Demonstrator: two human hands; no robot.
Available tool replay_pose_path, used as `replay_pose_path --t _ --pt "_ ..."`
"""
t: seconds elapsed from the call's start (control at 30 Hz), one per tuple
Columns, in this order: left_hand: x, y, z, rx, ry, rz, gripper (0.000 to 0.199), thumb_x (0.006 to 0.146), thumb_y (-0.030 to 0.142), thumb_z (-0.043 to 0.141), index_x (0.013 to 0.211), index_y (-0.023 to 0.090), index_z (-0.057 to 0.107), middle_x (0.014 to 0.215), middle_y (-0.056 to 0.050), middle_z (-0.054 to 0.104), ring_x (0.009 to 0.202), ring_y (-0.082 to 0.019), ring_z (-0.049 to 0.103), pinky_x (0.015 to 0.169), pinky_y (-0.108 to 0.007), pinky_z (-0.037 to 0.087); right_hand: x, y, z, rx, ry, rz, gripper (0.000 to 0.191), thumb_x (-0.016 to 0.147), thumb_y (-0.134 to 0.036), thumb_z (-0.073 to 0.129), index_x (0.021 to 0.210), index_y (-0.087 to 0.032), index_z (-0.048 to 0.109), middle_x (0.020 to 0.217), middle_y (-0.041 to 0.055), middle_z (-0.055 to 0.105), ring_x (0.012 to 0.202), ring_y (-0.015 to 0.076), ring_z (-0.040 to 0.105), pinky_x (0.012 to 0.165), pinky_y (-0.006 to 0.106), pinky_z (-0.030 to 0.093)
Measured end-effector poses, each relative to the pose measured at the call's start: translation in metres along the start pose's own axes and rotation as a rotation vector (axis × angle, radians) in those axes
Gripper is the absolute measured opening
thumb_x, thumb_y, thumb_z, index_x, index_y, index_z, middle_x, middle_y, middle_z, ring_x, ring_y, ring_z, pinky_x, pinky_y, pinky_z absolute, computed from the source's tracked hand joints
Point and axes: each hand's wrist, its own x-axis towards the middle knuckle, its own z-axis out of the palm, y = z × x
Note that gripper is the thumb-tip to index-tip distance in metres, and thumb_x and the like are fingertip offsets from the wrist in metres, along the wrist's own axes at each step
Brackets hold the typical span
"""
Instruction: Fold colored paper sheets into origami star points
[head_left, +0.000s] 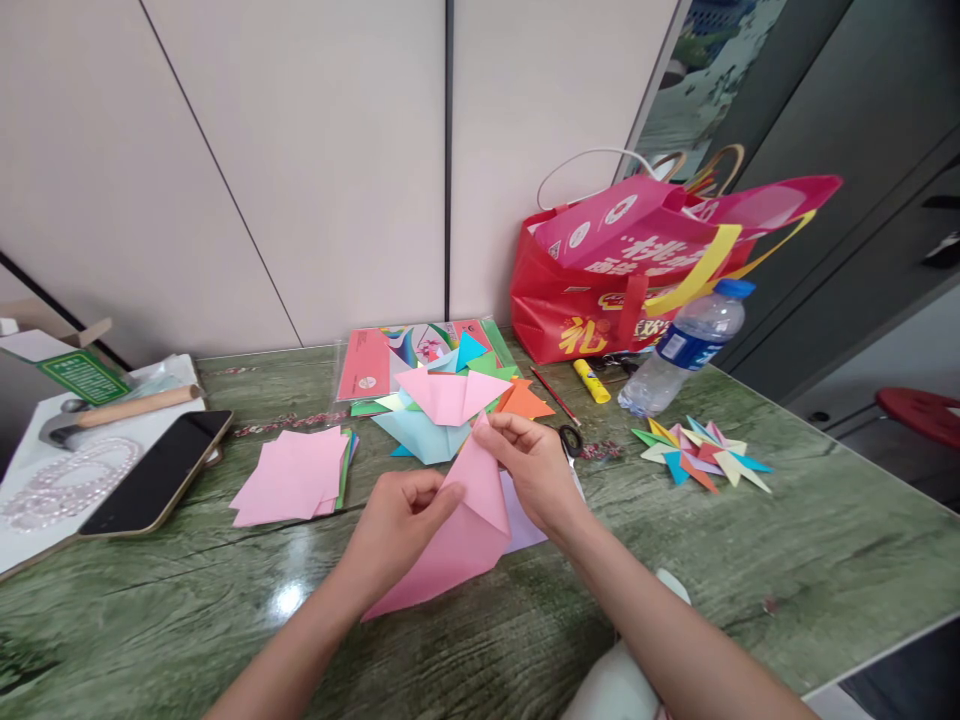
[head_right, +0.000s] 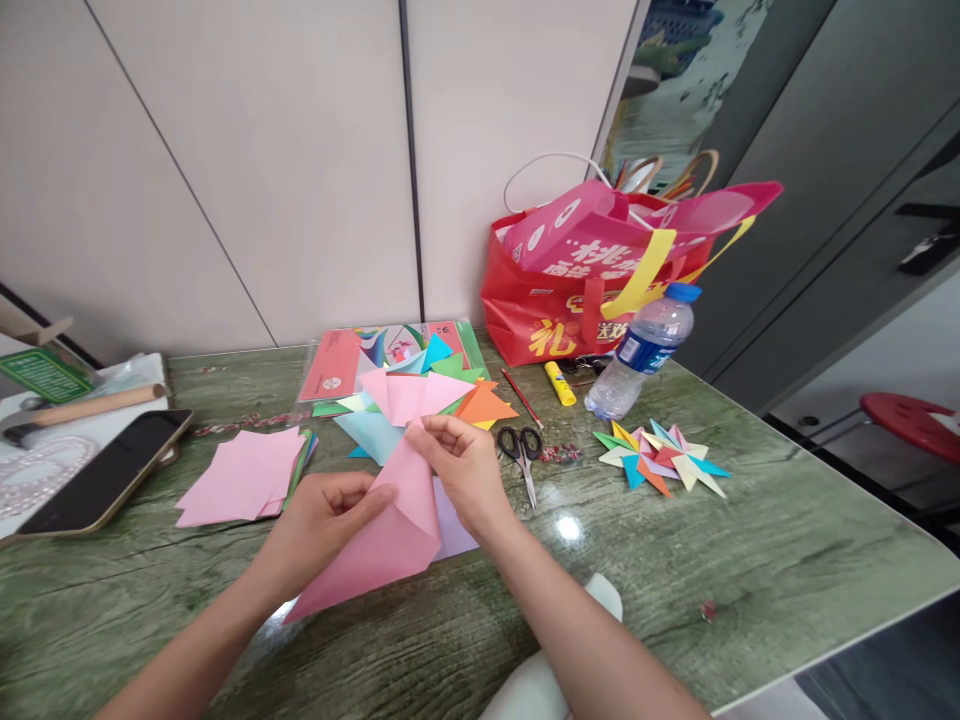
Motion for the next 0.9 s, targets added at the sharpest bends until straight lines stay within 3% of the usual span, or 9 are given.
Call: replay_pose_path --t 0.3,0.9 --pt "0.0008 -0.0011 0.0009 -0.005 -0.005 0.012 0.035 0.078 0.04 0.045 0.056 0.015 0.055 0.052 0.003 0.038 0.052 -0.011 0.034 0.046 -0.021 0.024 0.0009 -0.0023 0.0001 0.049 0.011 0.036 0.019 0.062 -0.034 0.074 0.069 -0.017 0.068 0.059 -0.0033 0.059 0.05 0.0068 0.045 0.048 0.02 0.036" --pt "0.0 0.0016 0.0019 0.017 -0.003 0.009 0.035 0.077 0.039 0.046 0.051 0.016 0.045 0.052 0.004 0.033 0.05 -0.01 0.03 0.045 -0.022 0.02 0.0017 -0.0061 0.0001 0.118 0.052 0.065 0.017 0.059 -0.032 0.075 0.065 -0.018 0.069 0.061 -0.0028 0.06 0.052 0.0073 0.048 0.051 0.02 0.039"
